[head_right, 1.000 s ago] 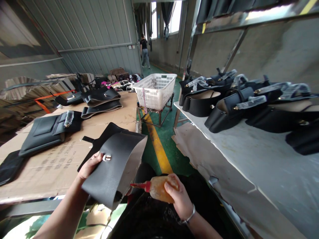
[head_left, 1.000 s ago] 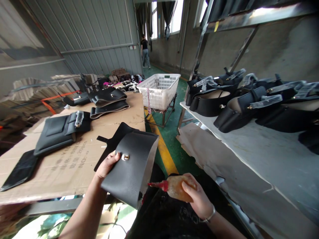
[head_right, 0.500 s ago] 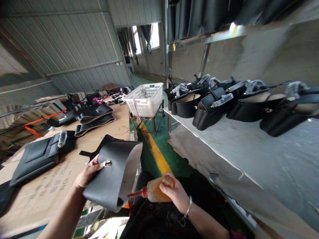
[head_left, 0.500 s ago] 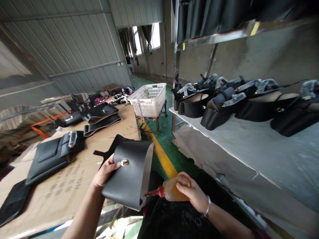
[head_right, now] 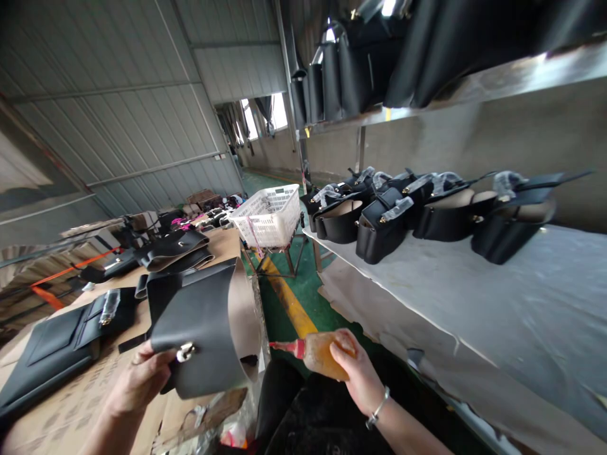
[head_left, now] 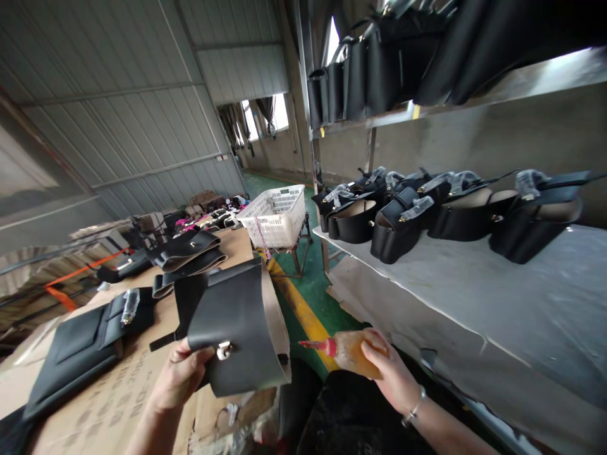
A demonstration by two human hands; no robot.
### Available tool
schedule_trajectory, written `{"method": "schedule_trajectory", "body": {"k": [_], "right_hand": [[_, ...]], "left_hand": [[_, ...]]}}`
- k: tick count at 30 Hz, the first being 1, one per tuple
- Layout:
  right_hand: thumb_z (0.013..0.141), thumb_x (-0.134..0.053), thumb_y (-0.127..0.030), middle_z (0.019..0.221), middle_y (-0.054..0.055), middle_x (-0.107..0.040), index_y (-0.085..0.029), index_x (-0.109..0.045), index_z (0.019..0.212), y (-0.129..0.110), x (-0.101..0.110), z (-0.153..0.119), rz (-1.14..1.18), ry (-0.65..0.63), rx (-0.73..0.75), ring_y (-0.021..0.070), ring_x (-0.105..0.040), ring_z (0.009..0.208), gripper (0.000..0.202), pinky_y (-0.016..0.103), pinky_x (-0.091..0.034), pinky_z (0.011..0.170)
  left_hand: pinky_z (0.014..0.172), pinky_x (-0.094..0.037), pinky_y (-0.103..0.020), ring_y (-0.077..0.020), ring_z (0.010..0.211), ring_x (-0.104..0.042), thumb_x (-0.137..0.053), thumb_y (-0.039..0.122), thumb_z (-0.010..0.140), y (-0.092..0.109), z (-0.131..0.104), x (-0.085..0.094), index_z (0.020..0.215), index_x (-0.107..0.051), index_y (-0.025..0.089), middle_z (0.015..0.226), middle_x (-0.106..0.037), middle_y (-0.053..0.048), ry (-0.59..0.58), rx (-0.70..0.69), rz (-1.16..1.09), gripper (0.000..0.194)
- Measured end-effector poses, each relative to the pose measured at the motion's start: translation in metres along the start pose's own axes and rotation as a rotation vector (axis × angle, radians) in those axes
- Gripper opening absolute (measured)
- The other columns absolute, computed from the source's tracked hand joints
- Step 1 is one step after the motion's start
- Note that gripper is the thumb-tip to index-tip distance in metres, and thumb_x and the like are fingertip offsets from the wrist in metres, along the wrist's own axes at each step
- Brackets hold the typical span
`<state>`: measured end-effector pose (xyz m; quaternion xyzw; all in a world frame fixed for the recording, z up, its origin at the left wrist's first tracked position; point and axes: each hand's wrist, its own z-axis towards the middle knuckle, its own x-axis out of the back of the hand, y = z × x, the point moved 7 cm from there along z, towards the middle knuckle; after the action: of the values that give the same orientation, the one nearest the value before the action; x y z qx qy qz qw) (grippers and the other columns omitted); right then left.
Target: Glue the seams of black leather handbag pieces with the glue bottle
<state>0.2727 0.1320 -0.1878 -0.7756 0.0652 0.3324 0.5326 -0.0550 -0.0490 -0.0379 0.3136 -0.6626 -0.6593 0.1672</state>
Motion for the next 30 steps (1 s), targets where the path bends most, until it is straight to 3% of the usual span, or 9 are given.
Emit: {"method": "schedule_trajectory", "body": {"k": [3, 7, 13, 20, 24, 30], "right_hand": [[0.062, -0.087, -0.045, 0.078, 0.001, -0.069, -0.023, -0.059, 0.090, 0.000, 0.012, 0.004, -0.034, 0.038, 0.030, 0.0230, -0.067, 0.068, 0.045, 0.034, -0.054, 0.060], [0.065, -0.085, -0.046, 0.082, 0.002, -0.069, -0.023, -0.061, 0.095, -0.002, 0.023, 0.014, -0.224, 0.000, 0.104, 0.0230, -0.067, 0.076, 0.045, 0.036, -0.055, 0.072], [0.069, -0.077, -0.046, 0.080, 0.001, -0.065, -0.023, -0.062, 0.092, -0.017, 0.005, 0.026, -0.595, -0.109, 0.253, 0.0223, -0.062, 0.075, 0.036, 0.034, -0.052, 0.072], [0.068, -0.072, -0.041, 0.076, 0.000, -0.059, -0.024, -0.059, 0.086, -0.021, -0.015, 0.051, -0.711, -0.152, 0.341, 0.0211, -0.057, 0.072, 0.028, 0.033, -0.049, 0.070], [0.069, -0.071, -0.040, 0.074, -0.001, -0.056, -0.024, -0.059, 0.083, -0.014, -0.013, 0.059, -0.724, -0.204, 0.351, 0.0201, -0.055, 0.070, 0.025, 0.032, -0.047, 0.067], [0.071, -0.072, -0.040, 0.076, -0.001, -0.056, -0.024, -0.060, 0.085, -0.001, 0.007, 0.050, -0.680, -0.239, 0.275, 0.0204, -0.055, 0.073, 0.025, 0.032, -0.047, 0.067]], "left_hand": [[0.077, -0.054, -0.030, -0.0224, 0.077, -0.069, -0.092, 0.036, 0.051, -0.037, -0.019, 0.004, 0.073, -0.081, 0.020, 0.078, -0.078, -0.006, 0.043, 0.002, 0.037, 0.030], [0.064, -0.051, -0.028, -0.0175, 0.061, -0.063, -0.088, 0.033, 0.048, -0.066, -0.038, 0.005, 0.068, -0.078, 0.020, 0.066, -0.074, -0.002, 0.142, 0.072, -0.046, 0.026], [0.059, -0.049, -0.028, -0.0172, 0.056, -0.059, -0.079, 0.029, 0.042, -0.063, -0.040, 0.012, 0.057, -0.076, 0.020, 0.057, -0.071, -0.002, 0.192, 0.038, 0.016, 0.018], [0.058, -0.048, -0.027, -0.0167, 0.053, -0.056, -0.072, 0.026, 0.038, -0.062, -0.037, 0.018, 0.048, -0.073, 0.021, 0.051, -0.068, -0.002, 0.230, -0.003, 0.093, 0.011], [0.059, -0.049, -0.029, -0.0186, 0.054, -0.059, -0.073, 0.028, 0.039, -0.062, -0.036, 0.019, 0.049, -0.074, 0.023, 0.053, -0.070, -0.003, 0.230, -0.019, 0.118, 0.011], [0.059, -0.050, -0.029, -0.0186, 0.054, -0.059, -0.078, 0.035, 0.038, -0.061, -0.036, 0.017, 0.051, -0.075, 0.026, 0.053, -0.070, -0.002, 0.215, -0.013, 0.118, 0.016]]}}
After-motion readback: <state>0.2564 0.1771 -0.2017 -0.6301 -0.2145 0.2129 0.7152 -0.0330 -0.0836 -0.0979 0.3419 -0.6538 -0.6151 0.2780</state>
